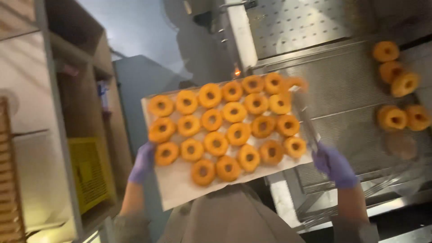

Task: The person is frying donuts in a deep fryer and then placing them on a tray.

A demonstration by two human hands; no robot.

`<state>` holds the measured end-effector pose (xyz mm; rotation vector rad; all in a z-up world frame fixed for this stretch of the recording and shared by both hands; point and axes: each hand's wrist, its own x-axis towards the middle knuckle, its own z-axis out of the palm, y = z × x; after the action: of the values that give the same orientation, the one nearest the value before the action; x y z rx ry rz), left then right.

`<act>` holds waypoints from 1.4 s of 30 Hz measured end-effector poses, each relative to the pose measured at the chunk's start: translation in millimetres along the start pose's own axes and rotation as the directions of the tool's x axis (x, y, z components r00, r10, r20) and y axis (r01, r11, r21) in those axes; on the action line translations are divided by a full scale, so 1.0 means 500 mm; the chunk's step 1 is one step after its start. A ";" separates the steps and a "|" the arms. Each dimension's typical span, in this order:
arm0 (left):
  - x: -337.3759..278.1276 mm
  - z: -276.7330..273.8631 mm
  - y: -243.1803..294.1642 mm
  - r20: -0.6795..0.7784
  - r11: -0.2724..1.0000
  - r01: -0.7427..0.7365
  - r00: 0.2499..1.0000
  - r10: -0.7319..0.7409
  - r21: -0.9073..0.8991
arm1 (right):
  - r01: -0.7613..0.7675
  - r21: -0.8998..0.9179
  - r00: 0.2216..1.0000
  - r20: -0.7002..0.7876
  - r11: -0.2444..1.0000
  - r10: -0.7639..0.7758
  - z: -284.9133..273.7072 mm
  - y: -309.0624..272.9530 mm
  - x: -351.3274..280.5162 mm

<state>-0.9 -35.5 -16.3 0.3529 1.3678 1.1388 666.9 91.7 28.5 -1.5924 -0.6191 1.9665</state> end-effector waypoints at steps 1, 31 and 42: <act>-0.004 -0.003 0.002 0.105 0.997 -0.071 0.992 0.068 0.024 | -0.135 -0.047 0.989 0.062 0.990 0.138 -0.010 0.075 -0.012; 0.181 -0.186 -0.132 0.209 0.972 -0.165 0.969 0.129 0.164 | -0.052 -0.105 0.308 -0.948 0.993 -0.084 0.378 0.276 -0.252; 0.073 -0.037 -0.005 0.348 0.945 -0.010 0.928 0.130 -0.327 | 0.198 -0.336 0.597 -0.704 0.921 -0.385 0.392 0.376 -0.134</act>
<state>-23.3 -15.3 -43.7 0.3588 0.8316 1.2601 464.3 -98.2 -4.3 -2.0863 -0.6906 0.8408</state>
